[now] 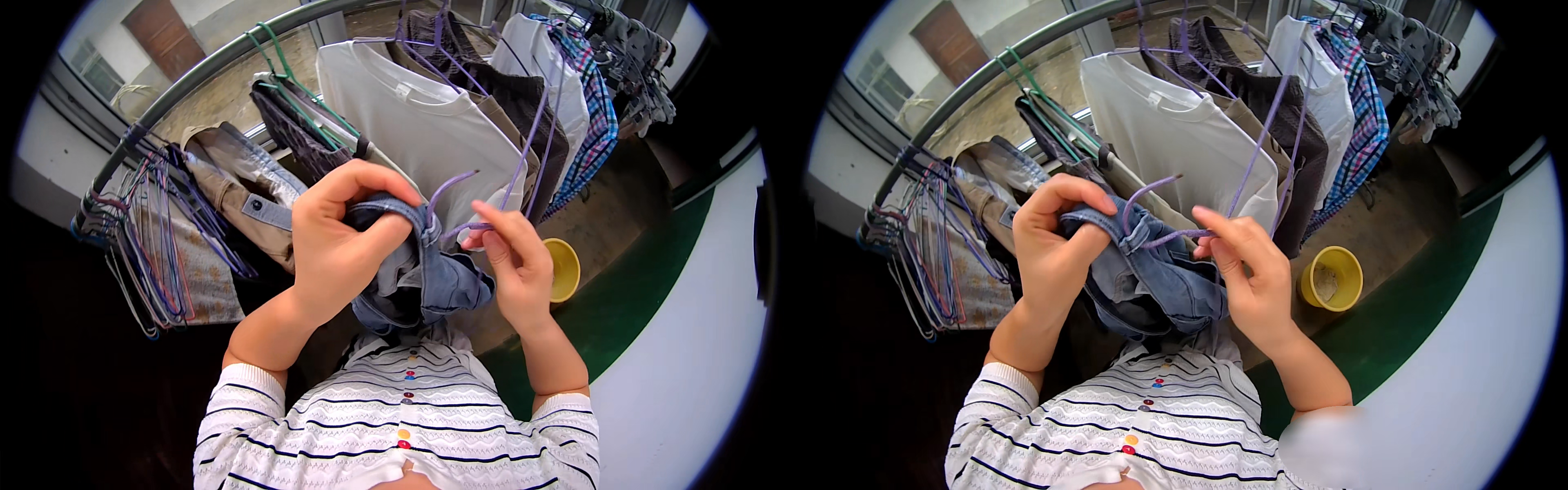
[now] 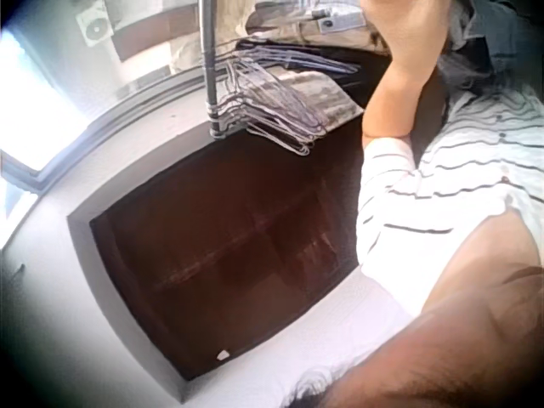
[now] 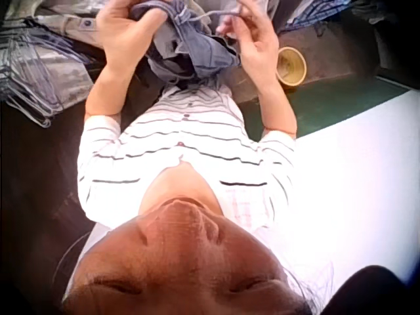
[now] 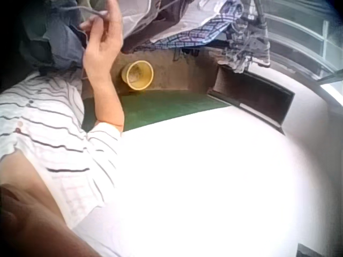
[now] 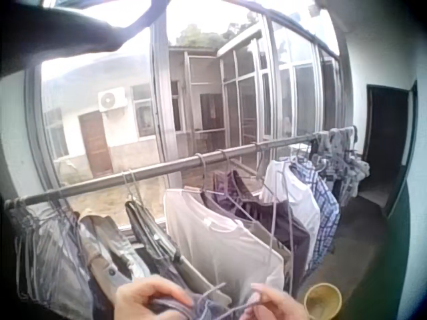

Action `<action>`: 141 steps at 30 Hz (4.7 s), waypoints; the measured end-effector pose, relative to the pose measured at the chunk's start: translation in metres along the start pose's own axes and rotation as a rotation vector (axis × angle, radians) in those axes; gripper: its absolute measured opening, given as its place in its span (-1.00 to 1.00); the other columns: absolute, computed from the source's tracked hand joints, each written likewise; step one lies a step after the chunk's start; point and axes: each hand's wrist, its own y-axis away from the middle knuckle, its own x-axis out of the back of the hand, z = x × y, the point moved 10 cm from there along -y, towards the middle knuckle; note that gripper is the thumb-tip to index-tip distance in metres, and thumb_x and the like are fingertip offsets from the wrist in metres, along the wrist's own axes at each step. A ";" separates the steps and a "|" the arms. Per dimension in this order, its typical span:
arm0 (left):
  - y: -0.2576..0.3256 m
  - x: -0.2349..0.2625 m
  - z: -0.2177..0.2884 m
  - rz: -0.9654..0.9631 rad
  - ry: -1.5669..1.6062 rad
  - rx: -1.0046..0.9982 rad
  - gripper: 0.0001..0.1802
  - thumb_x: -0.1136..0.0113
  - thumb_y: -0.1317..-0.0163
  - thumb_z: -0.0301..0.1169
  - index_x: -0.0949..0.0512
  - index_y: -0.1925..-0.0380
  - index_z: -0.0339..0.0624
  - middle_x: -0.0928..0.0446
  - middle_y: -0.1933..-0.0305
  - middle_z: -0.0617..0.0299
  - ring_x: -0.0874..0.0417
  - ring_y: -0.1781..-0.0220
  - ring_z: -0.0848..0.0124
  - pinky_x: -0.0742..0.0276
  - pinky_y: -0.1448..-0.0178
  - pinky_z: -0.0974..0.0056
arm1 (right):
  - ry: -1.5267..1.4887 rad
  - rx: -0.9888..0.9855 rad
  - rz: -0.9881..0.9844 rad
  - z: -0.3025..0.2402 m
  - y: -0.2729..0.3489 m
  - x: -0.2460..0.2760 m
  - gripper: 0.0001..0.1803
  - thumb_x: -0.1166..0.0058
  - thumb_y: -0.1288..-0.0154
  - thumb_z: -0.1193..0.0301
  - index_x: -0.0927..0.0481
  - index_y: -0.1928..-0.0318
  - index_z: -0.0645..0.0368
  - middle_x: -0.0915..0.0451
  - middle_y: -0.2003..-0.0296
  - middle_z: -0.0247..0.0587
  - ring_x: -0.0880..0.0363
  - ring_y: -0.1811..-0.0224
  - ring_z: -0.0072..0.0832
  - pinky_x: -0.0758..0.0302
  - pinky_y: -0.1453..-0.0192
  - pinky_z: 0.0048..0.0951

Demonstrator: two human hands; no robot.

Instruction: The person hangs various wet clothes on a drying rack using plastic hangers. They retrieve items such as a black garment, beige pants, a patterned shirt, a white shirt, a plaid shirt, and a blue shirt from a yellow bucket on the floor. The person places each item on a hanger and hangs it on the rack.

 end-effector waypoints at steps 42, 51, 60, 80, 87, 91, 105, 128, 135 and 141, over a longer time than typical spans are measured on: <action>-0.008 -0.059 -0.054 -0.554 -0.374 -0.117 -0.58 -0.56 0.12 -0.46 -0.56 0.23 -0.23 -0.64 0.28 0.20 -0.68 0.28 0.42 -0.58 0.16 0.38 | 0.170 -0.267 -0.091 -0.027 0.003 0.024 -0.65 -0.35 -0.10 0.67 -0.48 0.15 0.20 -0.55 0.36 -0.43 -0.42 0.42 -0.76 -0.41 0.35 -0.66; 0.025 -0.040 -0.107 -0.552 -0.467 0.044 -0.69 -0.19 -0.11 -0.60 -0.55 0.08 -0.27 -0.56 0.23 0.07 -0.59 0.20 0.17 -0.49 0.08 0.26 | 0.481 -0.089 -0.094 -0.078 -0.025 0.078 -0.58 -0.35 0.05 0.71 -0.50 0.15 0.28 -0.57 0.38 -0.35 -0.34 0.47 -0.73 -0.34 0.42 -0.68; 0.033 -0.048 -0.087 -0.705 -0.659 -0.021 -0.48 -0.22 0.06 -0.64 -0.45 -0.01 -0.25 -0.51 0.13 0.00 -0.55 0.03 0.00 -0.47 -0.05 0.14 | 0.751 -0.044 -0.059 -0.071 -0.030 0.104 -0.57 -0.32 0.09 0.72 -0.57 0.14 0.21 -0.59 0.41 -0.32 -0.30 0.51 -0.60 -0.36 0.40 -0.61; -0.008 -0.083 -0.019 -0.397 -0.369 -0.269 -0.76 -0.43 -0.09 -0.40 -0.59 0.32 -0.30 -0.40 0.49 0.16 -0.42 0.47 0.27 -0.33 0.37 0.31 | 0.527 0.375 0.248 -0.100 -0.055 0.151 -0.57 -0.41 0.01 0.59 -0.60 0.07 0.17 -0.64 0.20 -0.34 -0.51 0.21 -0.56 -0.45 0.11 -0.57; -0.016 -0.059 -0.031 -0.148 -0.239 -0.082 -0.79 -0.37 -0.17 -0.47 -0.53 0.44 -0.39 -0.28 0.55 0.28 -0.25 0.48 0.47 -0.15 0.40 0.36 | 0.720 0.426 0.481 -0.021 0.040 0.076 -0.51 -0.48 0.13 0.57 -0.50 0.16 0.17 -0.48 0.25 -0.17 -0.45 0.29 -0.35 -0.40 0.19 -0.44; -0.012 -0.059 -0.014 -0.214 -0.253 -0.103 -0.79 -0.38 -0.15 -0.48 -0.53 0.43 -0.40 -0.29 0.54 0.28 -0.27 0.48 0.46 -0.15 0.39 0.37 | 0.681 0.015 0.524 0.073 0.076 0.047 -0.40 -0.47 0.15 0.58 -0.42 0.07 0.20 -0.50 0.28 -0.11 -0.52 0.32 -0.25 -0.49 0.23 -0.38; 0.017 0.054 0.034 -0.254 -0.640 -0.271 -0.66 -0.41 -0.01 -0.27 -0.55 0.55 -0.36 -0.42 0.50 0.17 -0.41 0.43 0.33 -0.21 0.33 0.28 | 0.072 -0.453 0.218 0.045 0.038 0.226 -0.70 -0.22 -0.01 0.72 -0.65 0.18 0.25 -0.63 0.45 -0.41 -0.52 0.43 -0.77 -0.34 0.35 -0.75; 0.040 -0.054 0.030 -0.191 -0.526 -0.379 -0.72 -0.44 -0.01 -0.60 -0.66 0.22 -0.27 -0.31 0.48 0.19 -0.39 0.53 0.33 -0.30 0.48 0.29 | -0.008 -0.252 0.407 -0.013 0.061 0.084 -0.41 -0.15 -0.43 0.30 -0.35 -0.35 0.32 -0.63 0.05 -0.17 -0.60 0.10 -0.53 -0.50 -0.03 -0.51; 0.053 -0.146 0.003 -0.406 -0.283 -0.362 -0.71 -0.27 -0.21 -0.53 -0.60 0.04 -0.29 -0.37 0.31 0.10 -0.48 0.40 0.26 -0.40 0.37 0.27 | -0.206 -0.239 0.820 -0.004 0.054 0.124 -0.80 -0.26 -0.29 0.45 -0.45 0.25 0.13 -0.50 0.40 -0.45 -0.45 0.37 -0.72 -0.41 0.25 -0.63; -0.001 -0.192 -0.019 -0.548 0.110 -0.193 -0.52 -0.06 -0.37 -0.39 -0.38 -0.28 -0.25 -0.35 -0.13 0.08 -0.43 -0.01 0.36 -0.40 -0.08 0.33 | -0.036 -0.176 0.859 -0.068 0.022 0.258 -0.85 -0.15 -0.30 0.41 -0.56 0.18 0.19 -0.63 0.31 -0.38 -0.59 0.28 -0.66 -0.49 0.13 -0.64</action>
